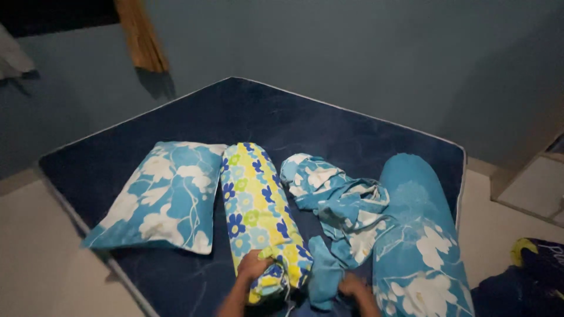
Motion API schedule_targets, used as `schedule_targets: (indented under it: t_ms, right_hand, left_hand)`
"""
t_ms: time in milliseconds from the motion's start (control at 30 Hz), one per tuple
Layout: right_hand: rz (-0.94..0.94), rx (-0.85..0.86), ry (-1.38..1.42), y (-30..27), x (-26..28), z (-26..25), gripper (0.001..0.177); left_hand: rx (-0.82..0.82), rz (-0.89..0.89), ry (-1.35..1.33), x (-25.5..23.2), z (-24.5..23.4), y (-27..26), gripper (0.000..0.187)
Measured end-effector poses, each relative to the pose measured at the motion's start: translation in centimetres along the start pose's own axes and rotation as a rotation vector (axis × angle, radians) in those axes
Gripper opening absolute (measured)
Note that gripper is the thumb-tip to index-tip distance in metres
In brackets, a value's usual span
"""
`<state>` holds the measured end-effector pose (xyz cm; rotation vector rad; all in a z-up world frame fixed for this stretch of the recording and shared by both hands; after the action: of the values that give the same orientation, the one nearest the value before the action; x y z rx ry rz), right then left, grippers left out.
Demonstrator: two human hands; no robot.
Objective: The recorder puts a new case on a bolster.
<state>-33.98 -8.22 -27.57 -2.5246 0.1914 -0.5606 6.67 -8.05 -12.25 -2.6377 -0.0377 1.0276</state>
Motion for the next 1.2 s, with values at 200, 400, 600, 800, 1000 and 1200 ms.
schedule_targets:
  t_ms: [200, 400, 600, 800, 1000, 1200]
  right_hand:
    - [-0.643, -0.344, 0.578, -11.0, 22.3, -6.3, 0.080]
    - [-0.605, -0.232, 0.216, -5.0, 31.5, -1.3, 0.055]
    - [-0.303, -0.387, 0.164, 0.2, 32.8, -3.0, 0.030]
    - [-0.359, -0.529, 0.254, 7.0, 33.5, -4.8, 0.018]
    - [-0.352, -0.568, 0.430, 7.5, 30.9, -3.9, 0.024]
    - [-0.458, -0.577, 0.468, 3.5, 29.5, -3.8, 0.041]
  left_hand:
    - [-0.010, -0.094, -0.049, 3.8, 0.5, 8.3, 0.046]
    - [0.107, -0.040, 0.057, 10.8, 5.7, 16.9, 0.040]
    - [0.293, 0.029, -0.051, 5.1, -0.6, 15.6, 0.055]
    - [0.189, -0.142, -0.048, 3.6, -4.0, 19.9, 0.078]
    - [0.204, -0.207, 0.031, 1.1, -5.1, 18.0, 0.079]
    - [0.196, -0.095, 0.033, 3.7, -3.3, 18.0, 0.064]
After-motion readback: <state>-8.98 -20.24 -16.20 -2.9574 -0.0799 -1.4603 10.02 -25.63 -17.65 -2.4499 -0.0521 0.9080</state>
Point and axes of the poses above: each hand's wrist, its own y-axis towards the middle knuckle, its own z-axis out of the palm, x = y × z, the point moved 5 cm from there along y, towards the middle knuckle, and after that the axes turned 7 degrees about x, right-handed, at the moved point
